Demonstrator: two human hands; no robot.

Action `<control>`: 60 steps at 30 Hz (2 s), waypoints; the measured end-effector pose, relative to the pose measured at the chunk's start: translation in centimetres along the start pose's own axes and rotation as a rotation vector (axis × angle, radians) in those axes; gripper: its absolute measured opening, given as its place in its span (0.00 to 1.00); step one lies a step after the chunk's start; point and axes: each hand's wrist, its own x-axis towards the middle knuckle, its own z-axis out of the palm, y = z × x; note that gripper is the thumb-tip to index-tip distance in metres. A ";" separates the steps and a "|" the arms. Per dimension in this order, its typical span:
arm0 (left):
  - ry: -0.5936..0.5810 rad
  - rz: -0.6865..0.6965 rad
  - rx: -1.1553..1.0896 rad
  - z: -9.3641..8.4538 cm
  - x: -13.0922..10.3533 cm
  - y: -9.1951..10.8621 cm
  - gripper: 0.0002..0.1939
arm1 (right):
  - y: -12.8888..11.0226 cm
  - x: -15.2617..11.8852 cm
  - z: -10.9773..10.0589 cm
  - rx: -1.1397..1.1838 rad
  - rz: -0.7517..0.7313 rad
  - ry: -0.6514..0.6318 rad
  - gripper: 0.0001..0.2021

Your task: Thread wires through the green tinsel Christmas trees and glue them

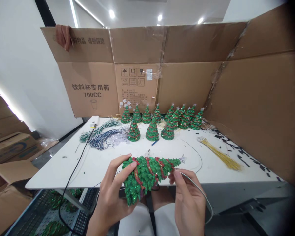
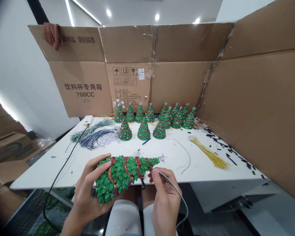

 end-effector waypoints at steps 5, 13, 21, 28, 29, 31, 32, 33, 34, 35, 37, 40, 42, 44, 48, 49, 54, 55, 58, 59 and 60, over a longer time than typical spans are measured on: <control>0.001 -0.007 -0.005 0.0 -0.1 0.1 0.42 | 0.0 0.0 0.1 -0.012 -0.016 0.010 0.16; -0.006 -0.013 -0.029 0.2 0.0 0.0 0.43 | 0.1 -0.3 0.2 0.035 -0.031 0.031 0.15; -0.021 -0.035 -0.064 0.3 0.1 0.2 0.42 | 0.2 -0.5 0.2 0.004 -0.119 0.135 0.15; -0.013 -0.053 -0.099 0.3 -0.1 0.2 0.42 | 0.3 -0.5 0.0 -0.041 -0.215 0.132 0.12; -0.012 -0.055 -0.103 0.3 -0.1 0.3 0.42 | 0.3 -0.5 -0.1 -0.044 -0.230 0.121 0.12; -0.011 -0.059 -0.106 0.3 -0.2 0.4 0.42 | 0.3 -0.6 -0.1 -0.045 -0.259 0.107 0.10; -0.012 -0.059 -0.106 0.3 -0.2 0.4 0.42 | 0.3 -0.6 -0.1 -0.045 -0.270 0.105 0.09; -0.013 -0.059 -0.105 0.3 -0.2 0.5 0.42 | 0.3 -0.7 -0.1 -0.046 -0.278 0.104 0.09; -0.015 -0.060 -0.103 0.3 -0.2 0.5 0.42 | 0.4 -0.7 -0.1 -0.049 -0.282 0.105 0.09; -0.016 -0.061 -0.101 0.3 -0.3 0.5 0.42 | 0.4 -0.7 0.0 -0.052 -0.280 0.104 0.09; -0.012 -0.067 -0.096 0.3 -0.2 0.5 0.42 | 0.5 -0.7 0.2 -0.052 -0.264 0.099 0.09; 0.005 -0.074 -0.083 0.3 -0.1 0.4 0.43 | 0.6 -0.8 0.4 -0.033 -0.223 0.073 0.09; 0.016 -0.075 -0.075 0.3 -0.1 0.2 0.44 | 0.7 -0.9 0.3 -0.025 -0.190 0.048 0.10; 0.021 -0.083 -0.073 0.2 0.0 0.1 0.44 | 0.8 -0.9 0.2 -0.032 -0.164 0.023 0.11; 0.010 -0.101 -0.073 0.0 -0.2 -0.2 0.44 | 0.9 -1.0 0.1 -0.048 -0.166 0.016 0.11; 0.005 -0.101 -0.073 0.0 -0.2 -0.2 0.44 | 0.8 -1.0 0.2 -0.041 -0.180 0.033 0.11; 0.004 -0.120 -0.085 0.3 -0.3 0.0 0.44 | 0.3 -1.2 1.1 0.010 -0.211 0.070 0.11; 0.003 -0.121 -0.090 0.4 -0.2 0.0 0.44 | 0.2 -1.2 1.1 0.011 -0.222 0.082 0.11; -0.009 -0.114 -0.103 0.5 -0.2 0.3 0.44 | 0.4 -1.0 1.1 -0.015 -0.265 0.141 0.11; -0.015 -0.114 -0.107 0.5 -0.2 0.3 0.44 | 0.6 -0.9 1.0 -0.030 -0.282 0.156 0.10; -0.020 -0.115 -0.111 0.5 -0.2 0.4 0.43 | 0.7 -0.8 0.8 -0.048 -0.303 0.167 0.10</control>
